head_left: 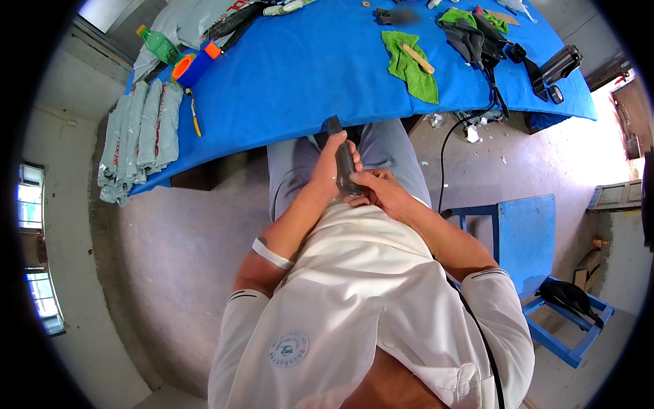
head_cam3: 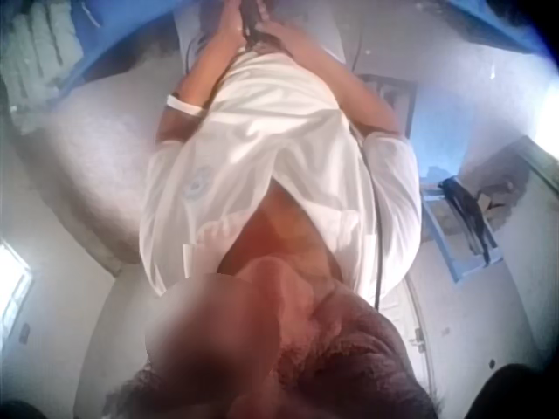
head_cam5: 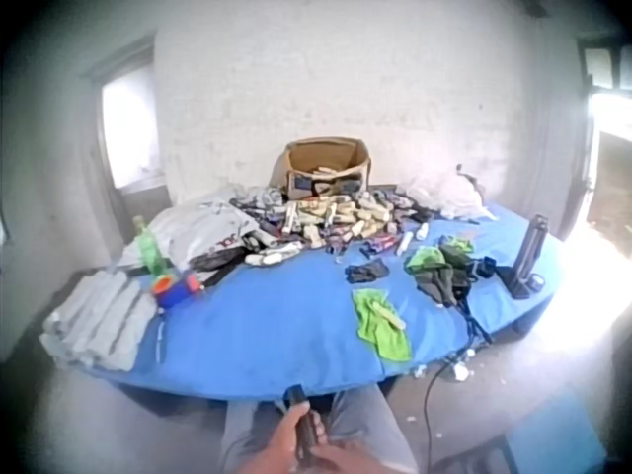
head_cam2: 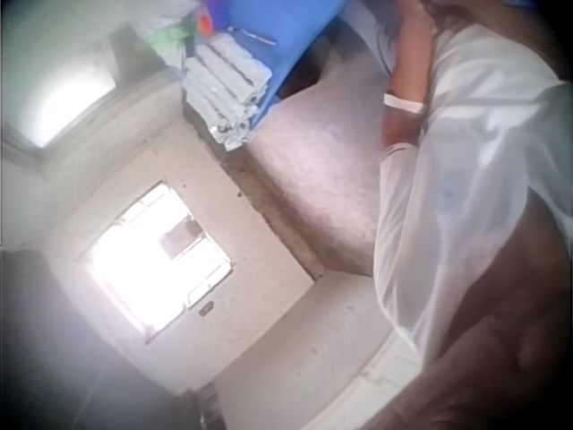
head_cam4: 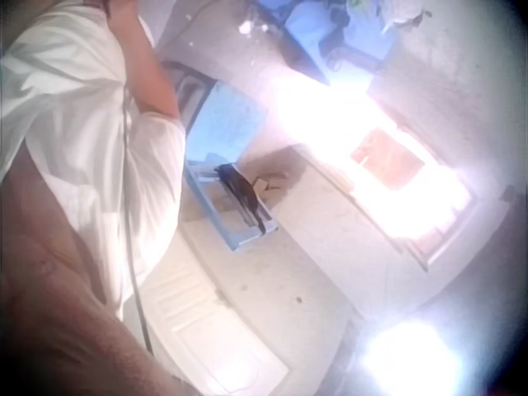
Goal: The person disassembles and cleans hair clippers by hand, using a small wooden tool and a green cloth to remove debris from the body and internal components.
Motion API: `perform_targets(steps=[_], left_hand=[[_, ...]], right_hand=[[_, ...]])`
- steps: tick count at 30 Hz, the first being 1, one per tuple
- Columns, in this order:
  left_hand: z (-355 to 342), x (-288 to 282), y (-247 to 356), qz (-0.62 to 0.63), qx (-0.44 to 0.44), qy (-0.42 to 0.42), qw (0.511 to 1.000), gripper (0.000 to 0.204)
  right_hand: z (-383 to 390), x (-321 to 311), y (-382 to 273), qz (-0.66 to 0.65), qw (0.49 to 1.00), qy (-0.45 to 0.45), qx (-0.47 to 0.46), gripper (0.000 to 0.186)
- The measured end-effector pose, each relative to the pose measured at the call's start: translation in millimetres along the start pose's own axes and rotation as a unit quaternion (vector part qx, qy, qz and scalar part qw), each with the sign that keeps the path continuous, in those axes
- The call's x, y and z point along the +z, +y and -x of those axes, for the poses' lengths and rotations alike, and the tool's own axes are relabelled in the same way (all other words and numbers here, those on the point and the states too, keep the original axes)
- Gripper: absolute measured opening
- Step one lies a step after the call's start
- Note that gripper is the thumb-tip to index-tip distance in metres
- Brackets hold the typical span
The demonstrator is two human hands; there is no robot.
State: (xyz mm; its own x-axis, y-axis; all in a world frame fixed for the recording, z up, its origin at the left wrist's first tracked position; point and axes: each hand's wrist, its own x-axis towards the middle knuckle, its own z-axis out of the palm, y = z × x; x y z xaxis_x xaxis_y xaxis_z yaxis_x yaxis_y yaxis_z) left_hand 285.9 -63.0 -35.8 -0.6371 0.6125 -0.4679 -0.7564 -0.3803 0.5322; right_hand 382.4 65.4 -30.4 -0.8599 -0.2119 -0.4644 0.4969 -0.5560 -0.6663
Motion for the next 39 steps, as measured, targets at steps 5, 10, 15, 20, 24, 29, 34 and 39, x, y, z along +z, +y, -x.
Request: perform_targets(steps=[5, 10, 15, 20, 24, 29, 34, 39], left_hand=[[1, -5, -1, 0.045, -0.006, -0.038, 0.998, 0.04], [2, -5, -1, 0.036, -0.009, -0.031, 0.999, 0.04], [2, -5, 0, 0.032, -0.014, -0.037, 0.999, 0.041], [0, -11, 0, 0.005, -0.015, -0.026, 1.0, 0.043], [1, -6, -1, -0.004, -0.003, -0.012, 1.0, 0.042], [4, -2, 0, 0.012, -0.027, -0.014, 0.999, 0.041], [0, -7, -4, 0.023, -0.018, -0.027, 0.999, 0.042], [0, -9, -5, 0.019, -0.02, -0.027, 0.999, 0.042]], right_hand=[[6, -10, 5, -0.068, 0.997, -0.039, 0.006, 0.032], [2, -6, 3, -0.041, 0.999, -0.022, 0.013, 0.033], [0, -1, 3, -0.011, 1.0, 0.013, 0.007, 0.036], [1, 7, -2, 0.043, 0.998, 0.047, 0.021, 0.039], [-2, 7, -2, 0.057, 0.997, 0.051, 0.027, 0.039], [3, -5, 5, -0.055, 0.998, -0.034, -0.003, 0.035], [4, -8, 4, -0.051, 0.998, -0.021, 0.011, 0.032], [-1, -4, 6, -0.014, 1.0, 0.012, 0.009, 0.032]])
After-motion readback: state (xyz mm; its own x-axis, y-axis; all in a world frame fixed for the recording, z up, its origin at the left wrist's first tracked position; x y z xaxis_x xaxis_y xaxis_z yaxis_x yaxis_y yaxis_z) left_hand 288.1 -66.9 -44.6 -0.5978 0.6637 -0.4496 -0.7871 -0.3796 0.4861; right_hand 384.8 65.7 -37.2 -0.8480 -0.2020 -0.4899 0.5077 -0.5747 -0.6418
